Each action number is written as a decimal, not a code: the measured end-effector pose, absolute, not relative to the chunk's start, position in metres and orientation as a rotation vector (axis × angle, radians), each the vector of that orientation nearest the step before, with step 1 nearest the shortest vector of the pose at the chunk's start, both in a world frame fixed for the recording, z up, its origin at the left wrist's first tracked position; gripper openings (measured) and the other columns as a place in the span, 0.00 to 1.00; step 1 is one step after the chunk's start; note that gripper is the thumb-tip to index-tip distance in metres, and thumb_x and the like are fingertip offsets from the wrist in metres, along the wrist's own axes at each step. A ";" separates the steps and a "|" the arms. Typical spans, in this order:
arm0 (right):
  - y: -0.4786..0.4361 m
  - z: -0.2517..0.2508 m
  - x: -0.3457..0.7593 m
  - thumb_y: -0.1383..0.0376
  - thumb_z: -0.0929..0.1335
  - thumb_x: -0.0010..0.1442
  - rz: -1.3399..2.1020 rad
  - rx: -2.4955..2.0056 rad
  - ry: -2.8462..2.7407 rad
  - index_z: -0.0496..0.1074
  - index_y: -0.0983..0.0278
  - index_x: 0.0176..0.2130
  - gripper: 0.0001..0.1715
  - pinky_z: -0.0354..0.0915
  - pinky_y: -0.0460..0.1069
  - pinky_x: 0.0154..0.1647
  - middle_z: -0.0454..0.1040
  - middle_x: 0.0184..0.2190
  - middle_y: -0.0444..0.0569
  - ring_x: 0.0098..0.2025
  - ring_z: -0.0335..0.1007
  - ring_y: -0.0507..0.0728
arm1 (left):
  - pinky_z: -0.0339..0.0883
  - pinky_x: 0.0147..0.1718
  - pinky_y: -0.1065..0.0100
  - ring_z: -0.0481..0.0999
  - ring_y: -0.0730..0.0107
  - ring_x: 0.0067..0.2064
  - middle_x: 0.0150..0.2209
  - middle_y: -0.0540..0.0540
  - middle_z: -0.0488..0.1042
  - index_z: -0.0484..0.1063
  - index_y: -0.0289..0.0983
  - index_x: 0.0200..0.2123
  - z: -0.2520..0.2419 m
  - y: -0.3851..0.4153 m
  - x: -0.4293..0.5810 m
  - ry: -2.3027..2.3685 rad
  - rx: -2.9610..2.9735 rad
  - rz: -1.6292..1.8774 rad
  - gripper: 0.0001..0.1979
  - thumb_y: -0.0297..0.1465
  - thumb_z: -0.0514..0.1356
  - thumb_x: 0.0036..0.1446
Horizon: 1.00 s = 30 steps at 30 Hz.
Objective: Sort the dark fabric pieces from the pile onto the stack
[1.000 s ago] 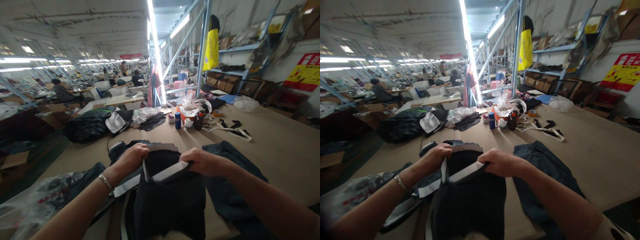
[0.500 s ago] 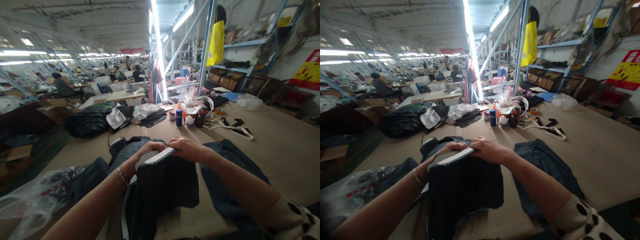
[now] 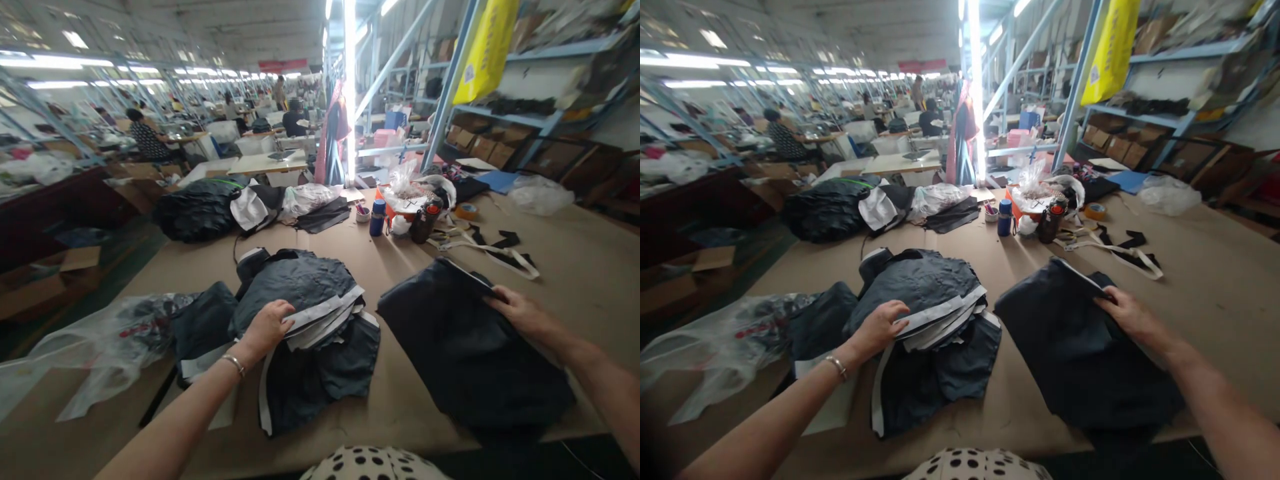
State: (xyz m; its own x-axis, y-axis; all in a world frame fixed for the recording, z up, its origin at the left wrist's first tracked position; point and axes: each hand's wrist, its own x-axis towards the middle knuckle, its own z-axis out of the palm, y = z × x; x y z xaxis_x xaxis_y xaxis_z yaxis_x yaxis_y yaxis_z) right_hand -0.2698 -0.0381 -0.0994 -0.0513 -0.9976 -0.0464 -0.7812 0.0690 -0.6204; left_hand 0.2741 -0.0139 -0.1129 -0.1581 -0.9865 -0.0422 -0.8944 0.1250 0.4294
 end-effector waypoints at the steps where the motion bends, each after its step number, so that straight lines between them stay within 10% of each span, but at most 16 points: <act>1: -0.034 -0.109 -0.290 0.55 0.65 0.55 -0.580 -1.781 2.021 0.72 0.69 0.41 0.21 0.64 0.55 0.35 0.73 0.37 0.67 0.33 0.71 0.62 | 0.59 0.51 0.55 0.66 0.53 0.51 0.50 0.36 0.70 0.73 0.35 0.44 -0.125 -0.006 0.283 -2.290 1.927 -0.387 0.16 0.28 0.60 0.49; 5: -0.026 -0.134 -0.299 0.55 0.65 0.55 -0.542 -1.817 2.136 0.68 0.68 0.48 0.26 0.64 0.58 0.41 0.69 0.47 0.69 0.38 0.71 0.64 | 0.53 0.52 0.44 0.56 0.40 0.60 0.62 0.38 0.58 0.63 0.43 0.57 -0.155 0.011 0.295 -2.603 2.120 0.154 0.28 0.22 0.55 0.52; 15: -0.017 -0.133 0.000 0.69 0.64 0.57 -0.554 -2.402 0.985 0.70 0.62 0.47 0.16 0.62 0.54 0.54 0.70 0.47 0.52 0.51 0.62 0.59 | 0.56 0.30 0.66 0.71 0.65 0.32 0.33 0.44 0.70 0.70 0.37 0.35 -0.084 -0.004 0.275 -2.633 1.973 0.048 0.15 0.27 0.44 0.62; 25: -0.028 -0.137 0.065 0.68 0.64 0.60 -0.801 -2.938 0.894 0.60 0.54 0.57 0.26 0.44 0.64 0.63 0.61 0.57 0.50 0.60 0.50 0.63 | 0.50 0.26 0.70 0.59 0.73 0.25 0.21 0.51 0.59 0.61 0.35 0.21 -0.059 0.009 0.277 -2.265 1.846 -0.770 0.20 0.41 0.48 0.61; 30: -0.031 -0.114 0.057 0.61 0.69 0.57 -0.519 -2.943 0.679 0.57 0.59 0.59 0.33 0.60 0.55 0.49 0.67 0.47 0.51 0.46 0.62 0.59 | 0.53 0.26 0.70 0.61 0.72 0.26 0.22 0.51 0.62 0.67 0.34 0.24 -0.042 0.011 0.281 -2.205 1.768 -0.972 0.18 0.40 0.50 0.59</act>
State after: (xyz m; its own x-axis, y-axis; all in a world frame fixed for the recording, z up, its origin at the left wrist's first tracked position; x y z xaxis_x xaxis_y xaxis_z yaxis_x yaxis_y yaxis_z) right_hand 0.0568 -0.0310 -0.1140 0.8448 -0.4379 0.3075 -0.4118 -0.8990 -0.1488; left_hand 0.2807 0.0108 -0.0422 -0.2923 -0.9173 -0.2704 -0.8185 0.0937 0.5669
